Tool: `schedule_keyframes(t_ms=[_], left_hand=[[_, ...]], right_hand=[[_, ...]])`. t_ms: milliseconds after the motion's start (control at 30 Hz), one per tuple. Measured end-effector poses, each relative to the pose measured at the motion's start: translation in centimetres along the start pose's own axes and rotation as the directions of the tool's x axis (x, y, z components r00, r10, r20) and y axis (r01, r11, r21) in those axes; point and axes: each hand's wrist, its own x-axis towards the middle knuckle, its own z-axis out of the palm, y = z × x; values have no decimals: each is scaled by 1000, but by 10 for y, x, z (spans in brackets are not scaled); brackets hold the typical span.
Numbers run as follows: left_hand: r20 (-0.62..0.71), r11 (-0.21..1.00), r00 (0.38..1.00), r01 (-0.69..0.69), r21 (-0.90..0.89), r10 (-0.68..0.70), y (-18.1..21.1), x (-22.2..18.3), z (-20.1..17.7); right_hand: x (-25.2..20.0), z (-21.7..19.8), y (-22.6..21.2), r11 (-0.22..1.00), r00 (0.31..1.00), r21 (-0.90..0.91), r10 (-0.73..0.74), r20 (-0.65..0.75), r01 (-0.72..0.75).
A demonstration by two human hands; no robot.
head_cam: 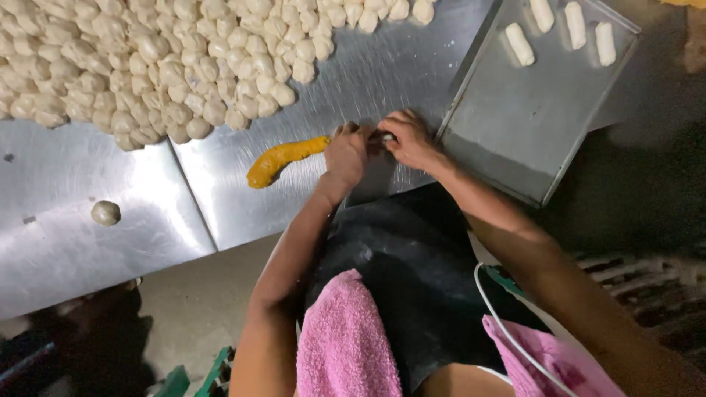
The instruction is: Shaping dough rolls and brushing them with glaze on a bakery workbench.
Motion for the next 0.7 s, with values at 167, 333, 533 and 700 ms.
schedule_keyframes(t_ms=[167,333,533,700], left_hand=[[-36,1000,999,12,22,-11,-6,2,13],[-47,1000,999,-20,3,20,-2,-8,7],[44,999,999,17,28,-18,-3,-17,12],[-18,991,993,-111,68,113,-10,-13,9]], right_hand=[[9,0,-34,971,987,-175,160,-30,-163],[2,-11,-33,984,996,-164,55,-66,-65],[-4,-1,-57,955,978,-222,206,25,-196],[-11,3,-37,962,997,-264,72,-20,-74]])
